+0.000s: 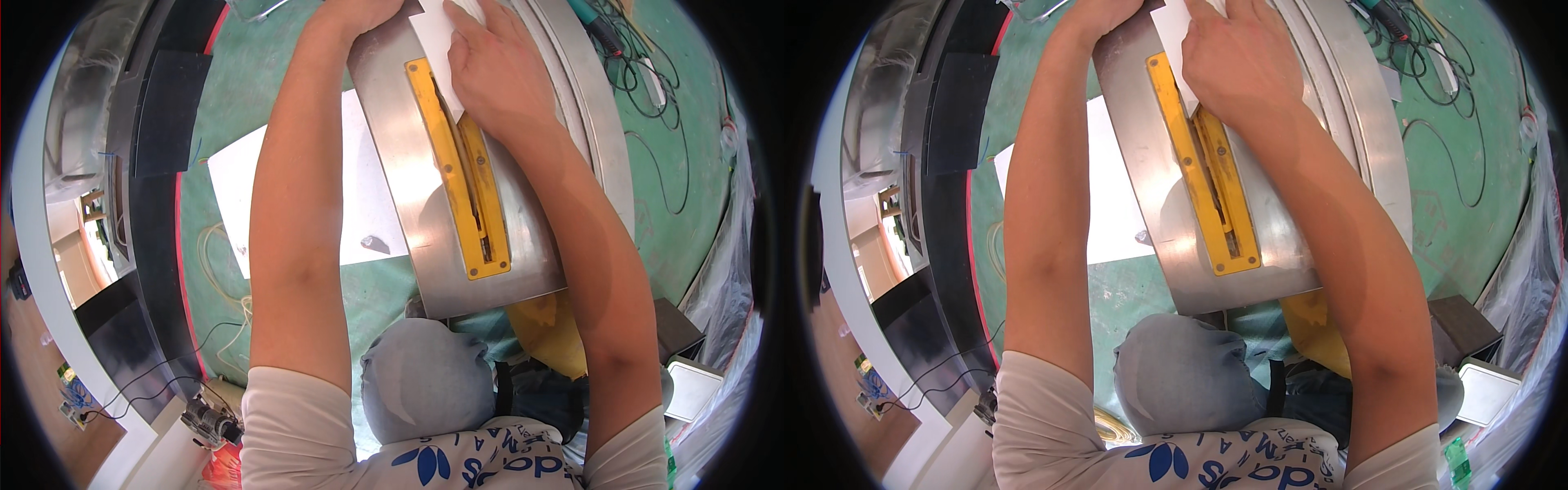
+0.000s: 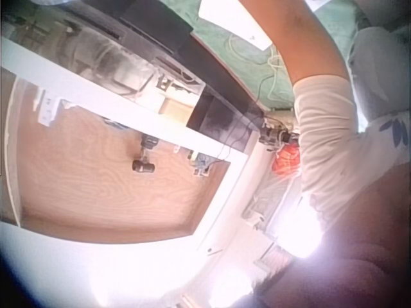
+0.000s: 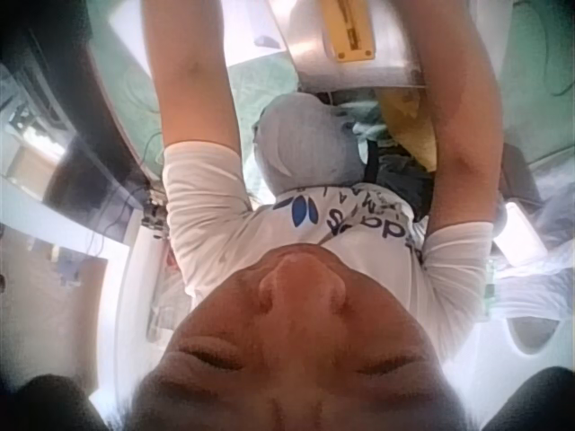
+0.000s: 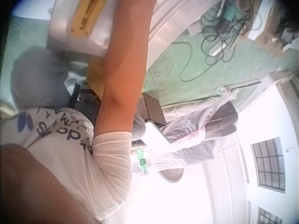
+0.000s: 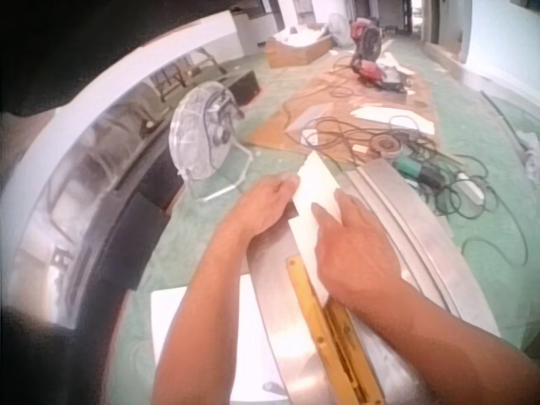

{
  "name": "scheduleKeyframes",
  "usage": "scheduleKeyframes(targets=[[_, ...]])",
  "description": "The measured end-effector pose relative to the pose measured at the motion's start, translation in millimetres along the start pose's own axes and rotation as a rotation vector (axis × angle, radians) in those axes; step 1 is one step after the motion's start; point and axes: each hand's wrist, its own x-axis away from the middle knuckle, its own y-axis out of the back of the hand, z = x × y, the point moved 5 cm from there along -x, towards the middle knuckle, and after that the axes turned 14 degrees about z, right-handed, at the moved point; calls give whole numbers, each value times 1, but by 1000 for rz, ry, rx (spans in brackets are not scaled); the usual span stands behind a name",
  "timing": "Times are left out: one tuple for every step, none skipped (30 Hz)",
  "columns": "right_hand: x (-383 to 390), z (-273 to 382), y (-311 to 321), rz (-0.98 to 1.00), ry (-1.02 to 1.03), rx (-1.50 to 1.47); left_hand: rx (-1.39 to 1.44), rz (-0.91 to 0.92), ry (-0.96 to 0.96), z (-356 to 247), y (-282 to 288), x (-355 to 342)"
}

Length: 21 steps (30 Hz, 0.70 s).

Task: Using a table saw and an angle grinder to shape and trim pieces of decorative molding for installation.

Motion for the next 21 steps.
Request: scheduleKeyframes(targets=[[2,2,3,5,-9,-8,16,25,-4,-1,-1,0],[3,3,4,9,-18,-16,16,24,-3,-2,-1,1],[2,2,3,9,-18,-17,18,25,21,-2,-1,1],[1,-1,0,4,-11,-16,21,27,46,-2,-1,0],[1,-2,-1,0,-4,-16,21,26,46,-2,-1,1],[1,-3,-2,0,-3,-16,20,28,33,-2,-1,1],[2,-3,-2,-9,2,-16,20,30,20,-2,0,1],[3,-2,-2,-18,7,-16,20,30,20,-1,0,1],[4,-2,-2,-17,7,-15,13,28,34,-2,-1,0],[4,-2,-1,-24,10,4,5,27,48,-3,-1,0],[5,-1,-1,-31,13,24,5,27,48,-4,-1,1],[7,4,3,-31,14,21,13,31,40,-3,-1,2],[9,10,10,-6,-10,-1,21,34,32,-3,0,3],[10,13,12,18,-33,-24,19,33,36,-2,0,4],[9,9,9,17,-34,-22,21,31,21,-5,0,4],[8,6,6,-2,-16,-9,22,28,7,-7,0,5],[7,3,5,-21,2,4,23,28,5,-9,-1,6],[8,-1,3,-22,2,7,12,25,-13,-12,-1,7],[9,0,4,-18,12,-2,-1,23,-28,-13,0,8],[10,0,4,-15,23,-11,-1,23,-26,-14,0,8],[11,0,5,-15,24,-12,-4,49,23,-11,-1,7]])
